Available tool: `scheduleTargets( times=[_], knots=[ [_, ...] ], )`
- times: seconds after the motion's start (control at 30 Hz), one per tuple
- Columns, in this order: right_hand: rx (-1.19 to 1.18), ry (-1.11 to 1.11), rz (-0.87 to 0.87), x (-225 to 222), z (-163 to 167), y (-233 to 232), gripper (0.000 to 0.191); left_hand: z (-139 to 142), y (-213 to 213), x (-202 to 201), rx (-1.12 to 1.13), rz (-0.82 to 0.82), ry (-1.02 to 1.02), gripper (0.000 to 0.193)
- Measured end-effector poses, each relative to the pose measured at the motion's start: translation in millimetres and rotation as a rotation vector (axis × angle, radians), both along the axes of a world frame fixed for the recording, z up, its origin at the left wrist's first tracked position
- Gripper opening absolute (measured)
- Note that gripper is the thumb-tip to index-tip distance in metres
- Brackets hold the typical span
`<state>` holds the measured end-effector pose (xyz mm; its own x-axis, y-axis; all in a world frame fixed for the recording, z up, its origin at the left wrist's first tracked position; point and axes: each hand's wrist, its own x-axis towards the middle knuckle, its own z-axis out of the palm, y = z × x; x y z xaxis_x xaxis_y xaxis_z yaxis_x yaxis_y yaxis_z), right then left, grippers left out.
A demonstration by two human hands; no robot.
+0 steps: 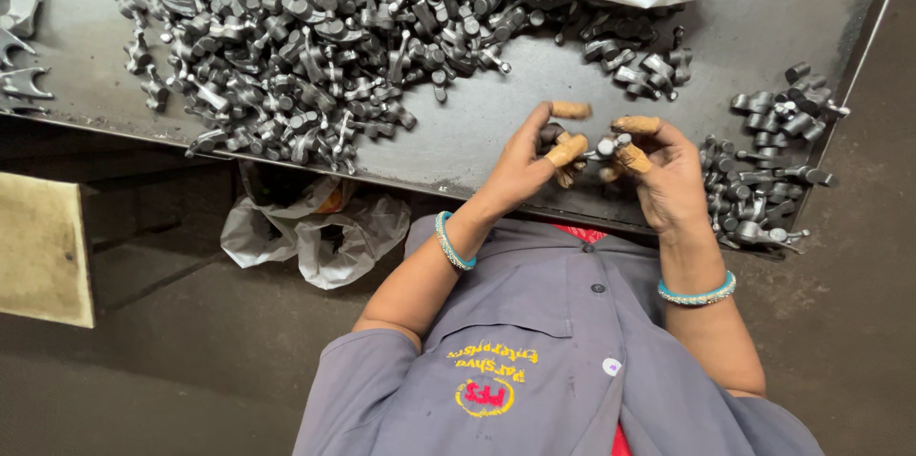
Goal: The person spreads a pile of small dark metal forged parts across a large metal table, pushes and gathers them into groups, and picks up individual pieces with both hands to turn them over before placing them back on the table. They also handle a white plastic sack and move parts between two table sections.
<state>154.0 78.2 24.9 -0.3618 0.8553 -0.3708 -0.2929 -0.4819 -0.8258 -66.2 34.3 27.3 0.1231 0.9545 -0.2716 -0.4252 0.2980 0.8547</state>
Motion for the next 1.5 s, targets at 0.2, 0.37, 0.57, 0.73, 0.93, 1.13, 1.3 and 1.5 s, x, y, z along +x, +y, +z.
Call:
scheduleTargets(
  times=[0.2, 0.37, 0.57, 0.73, 0.93, 1.13, 1.3, 1.5],
  knots=[
    [0.335, -0.358, 0.159, -10, 21, 15, 0.024, 3, 21, -5, 0.154, -0.073, 0.293, 0.032],
    [0.950, -1.072, 0.088, -25, 46, 36, 0.034, 31, 74, -29, 0.219, 0.076, 0.408, 0.030],
    [1.132, -1.319, 0.124, -44, 38, 39, 0.036, 52, 109, -19, 0.418, 0.253, 0.212, 0.027],
    [1.003, -1.239, 0.113, -36, 33, 34, 0.040, 35, 111, -3, 0.684, 0.289, 1.109, 0.028],
    [0.352, -0.055, -0.072, -13, 33, 10, 0.051, 20, 101, 7, 0.633, 0.155, 1.192, 0.032],
    [0.227, 0.065, -0.076, 7, 25, -10, 0.046, 14, 104, 10, 0.649, 0.143, 1.248, 0.061],
    [0.206, -0.001, -0.069, 12, 25, -15, 0.037, 13, 106, 3, 0.524, -0.004, 1.218, 0.060],
    [0.096, -0.201, 0.039, 13, 36, -13, 0.024, 15, 81, -3, 0.491, -0.039, 1.115, 0.063]
  ],
)
